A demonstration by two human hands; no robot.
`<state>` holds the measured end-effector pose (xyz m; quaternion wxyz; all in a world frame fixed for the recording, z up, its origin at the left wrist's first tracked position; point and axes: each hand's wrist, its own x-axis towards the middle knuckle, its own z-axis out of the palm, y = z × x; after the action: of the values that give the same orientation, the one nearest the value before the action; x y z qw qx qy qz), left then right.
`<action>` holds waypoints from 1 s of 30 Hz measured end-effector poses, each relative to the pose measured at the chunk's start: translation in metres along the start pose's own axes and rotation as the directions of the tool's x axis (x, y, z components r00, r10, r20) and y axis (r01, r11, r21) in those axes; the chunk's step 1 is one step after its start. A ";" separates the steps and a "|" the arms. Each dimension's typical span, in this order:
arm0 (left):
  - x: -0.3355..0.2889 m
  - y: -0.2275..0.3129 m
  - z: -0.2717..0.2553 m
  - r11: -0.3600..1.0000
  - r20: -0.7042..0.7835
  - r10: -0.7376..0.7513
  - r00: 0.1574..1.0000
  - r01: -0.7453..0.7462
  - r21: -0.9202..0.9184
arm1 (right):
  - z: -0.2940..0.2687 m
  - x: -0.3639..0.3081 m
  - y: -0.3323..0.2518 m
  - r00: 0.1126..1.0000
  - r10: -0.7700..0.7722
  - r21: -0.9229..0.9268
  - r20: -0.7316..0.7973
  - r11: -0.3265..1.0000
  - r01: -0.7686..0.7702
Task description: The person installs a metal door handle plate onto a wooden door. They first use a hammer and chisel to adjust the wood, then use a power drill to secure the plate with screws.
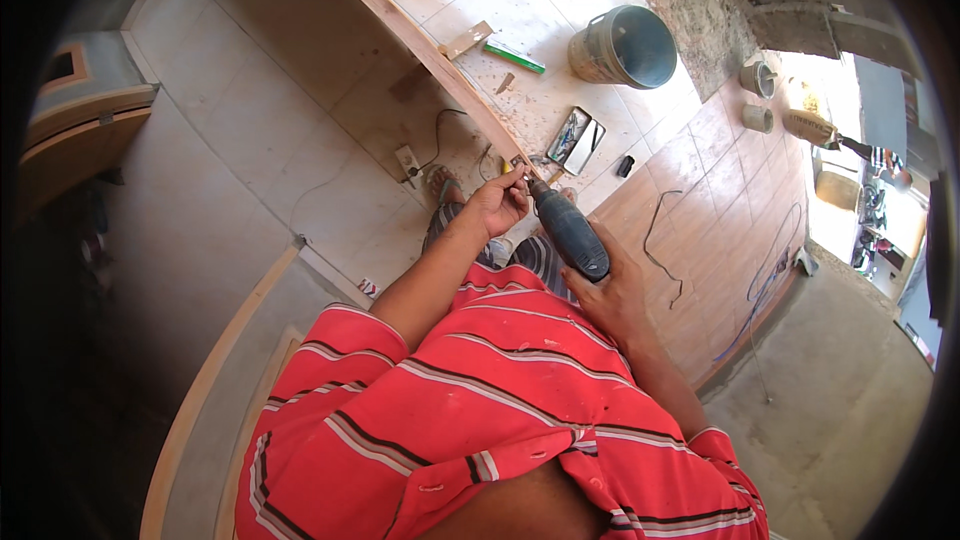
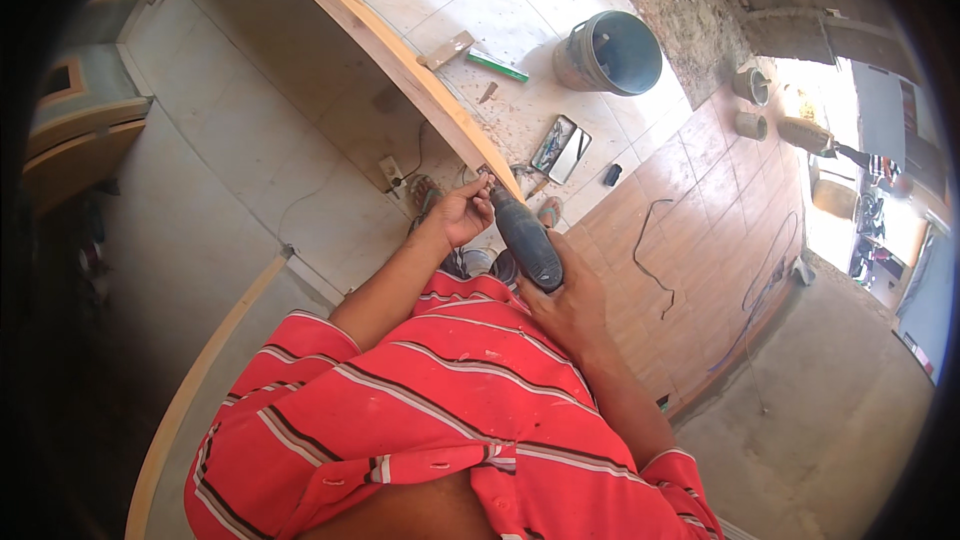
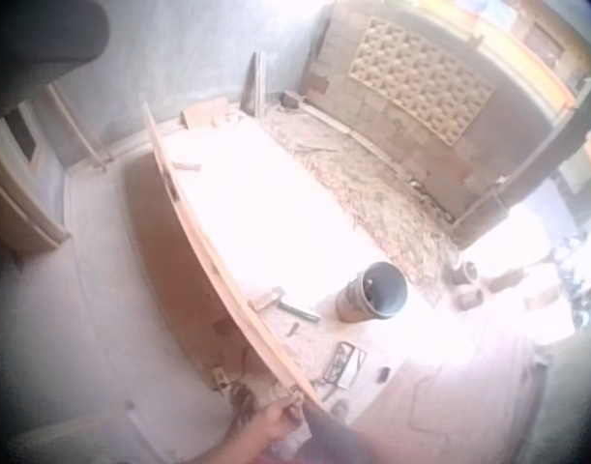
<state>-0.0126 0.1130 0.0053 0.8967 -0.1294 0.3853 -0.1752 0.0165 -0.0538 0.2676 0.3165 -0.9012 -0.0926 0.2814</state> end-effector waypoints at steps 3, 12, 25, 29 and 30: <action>0.009 -0.009 0.008 0.998 -0.097 0.044 0.994 -0.049 -0.046 | 0.003 0.010 -0.001 1.000 -0.012 -0.082 -0.005 0.997 0.012; 0.018 -0.015 0.007 0.992 -0.032 0.104 0.994 -0.106 -0.074 | 0.004 0.027 0.000 0.994 -0.107 -0.199 0.018 0.974 0.108; 0.002 -0.015 0.018 0.991 -0.088 0.080 0.993 -0.089 -0.100 | -0.010 0.032 -0.013 0.995 -0.039 -0.179 0.091 0.982 0.055; 0.002 -0.014 0.019 0.990 -0.058 0.074 0.996 -0.081 -0.118 | -0.013 0.036 -0.018 0.993 -0.030 -0.139 0.116 0.989 0.046; 0.003 -0.014 0.018 0.989 -0.039 0.073 0.997 -0.077 -0.125 | -0.013 0.037 -0.020 0.992 -0.017 -0.145 0.126 0.989 0.035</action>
<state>-0.0003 0.1010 0.0202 0.8859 -0.1684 0.4155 -0.1188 0.0545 -0.0325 0.2719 0.2468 -0.9013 -0.1444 0.3254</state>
